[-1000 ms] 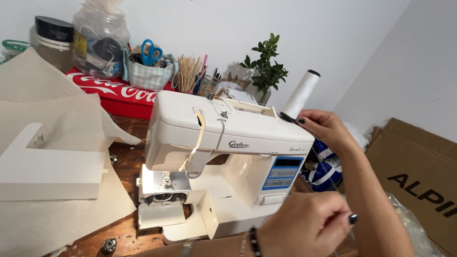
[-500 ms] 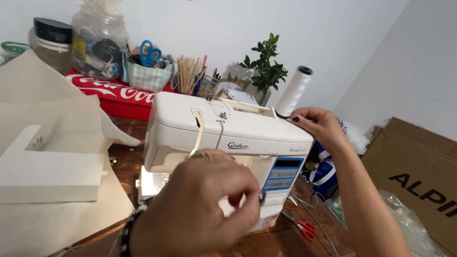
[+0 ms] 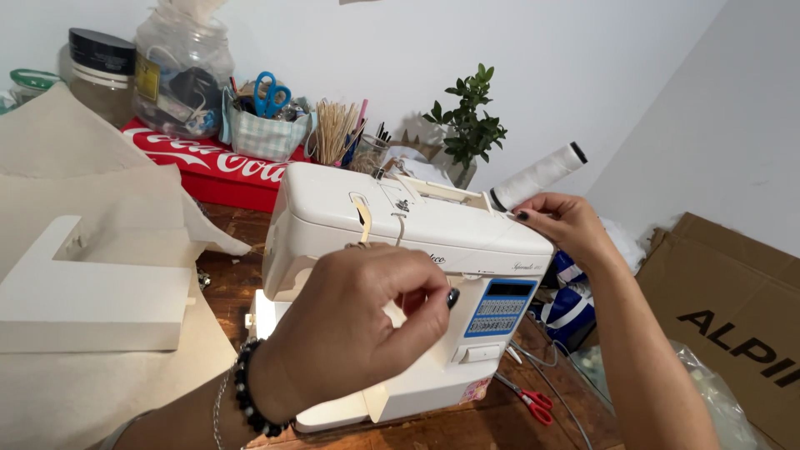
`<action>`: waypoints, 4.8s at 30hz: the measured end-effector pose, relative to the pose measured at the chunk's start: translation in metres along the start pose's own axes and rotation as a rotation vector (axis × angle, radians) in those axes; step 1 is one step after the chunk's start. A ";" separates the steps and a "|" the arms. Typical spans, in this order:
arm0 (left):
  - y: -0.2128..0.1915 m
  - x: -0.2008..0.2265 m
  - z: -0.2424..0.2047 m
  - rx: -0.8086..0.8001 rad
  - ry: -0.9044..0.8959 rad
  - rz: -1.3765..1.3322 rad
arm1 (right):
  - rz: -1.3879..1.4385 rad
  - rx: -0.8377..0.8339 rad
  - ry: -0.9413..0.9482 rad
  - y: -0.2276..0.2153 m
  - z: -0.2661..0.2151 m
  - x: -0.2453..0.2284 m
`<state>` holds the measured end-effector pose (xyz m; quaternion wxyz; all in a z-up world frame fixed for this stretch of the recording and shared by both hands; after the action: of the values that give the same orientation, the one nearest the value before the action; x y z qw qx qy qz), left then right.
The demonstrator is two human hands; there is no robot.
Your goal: Threading a sewing machine and winding thread onto a bobbin
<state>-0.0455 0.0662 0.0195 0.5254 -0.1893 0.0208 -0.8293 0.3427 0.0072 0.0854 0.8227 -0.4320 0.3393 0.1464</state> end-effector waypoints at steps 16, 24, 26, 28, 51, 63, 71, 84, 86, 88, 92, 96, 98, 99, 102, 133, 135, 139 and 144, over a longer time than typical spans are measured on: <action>0.129 0.026 -0.006 -0.095 -0.106 -0.517 | -0.026 0.026 0.035 -0.017 0.002 0.017; 0.107 0.048 0.010 -0.073 -0.066 -0.513 | -0.040 -0.081 -0.101 -0.021 -0.006 0.014; 0.072 0.049 0.010 -0.063 0.006 -0.481 | -0.102 -0.111 -0.148 -0.024 -0.009 0.012; 0.037 0.049 0.009 0.040 0.056 -0.288 | -0.087 0.035 0.010 -0.020 -0.011 0.001; -0.007 -0.003 0.013 0.042 -0.123 -0.038 | -0.194 0.036 0.052 0.003 -0.011 -0.031; -0.006 -0.024 0.015 -0.019 -0.172 0.006 | -0.088 0.013 0.071 -0.007 -0.007 -0.016; 0.068 -0.025 -0.004 -0.174 -0.344 -0.301 | -0.193 -0.012 0.031 -0.015 -0.022 -0.019; 0.135 0.016 0.006 -0.118 -0.022 -0.305 | -0.115 -0.022 0.014 -0.008 -0.012 -0.011; 0.102 0.016 0.002 -0.064 0.143 -0.147 | -0.259 0.017 0.021 -0.015 -0.015 -0.014; 0.060 0.016 -0.002 -0.042 0.162 -0.064 | -0.558 0.014 -0.133 -0.028 -0.018 -0.012; 0.009 0.013 -0.005 0.003 0.108 0.078 | -0.435 0.072 -0.156 -0.023 -0.025 -0.012; -0.014 0.010 0.004 0.044 -0.013 0.060 | -0.536 0.187 -0.492 -0.023 -0.015 0.000; -0.017 0.006 0.005 0.046 -0.073 -0.003 | -0.597 0.186 -0.605 -0.021 -0.017 0.007; -0.017 0.003 0.005 0.059 -0.071 0.002 | -0.602 0.196 -0.662 -0.020 -0.017 0.006; -0.018 -0.004 0.007 0.083 -0.066 0.027 | -0.648 0.126 -0.740 -0.018 -0.006 0.000; 0.010 -0.009 0.004 -0.018 -0.094 0.061 | -0.304 0.090 -0.309 -0.007 -0.005 0.002; 0.030 -0.011 0.006 0.014 -0.040 0.040 | -0.202 0.077 -0.299 -0.007 -0.001 0.006; 0.082 0.007 0.014 0.044 0.076 -0.192 | -0.170 0.223 -0.298 0.008 0.009 0.023; 0.120 0.045 0.031 -0.022 -0.092 -0.347 | -0.069 0.356 -0.406 0.011 0.000 0.039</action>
<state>0.0514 -0.0219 0.0335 0.3725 -0.2337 -0.0271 -0.8977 0.3651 0.0114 0.0518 0.9414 -0.2536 0.1730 0.1397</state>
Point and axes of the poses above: each hand's wrist, its own z-axis towards the middle knuckle, its own y-axis out of the palm, x = y × z, the point moved 1 cm from there along z, towards the middle knuckle, and after that the axes turned 1 degree about z, right-handed, at the moved point
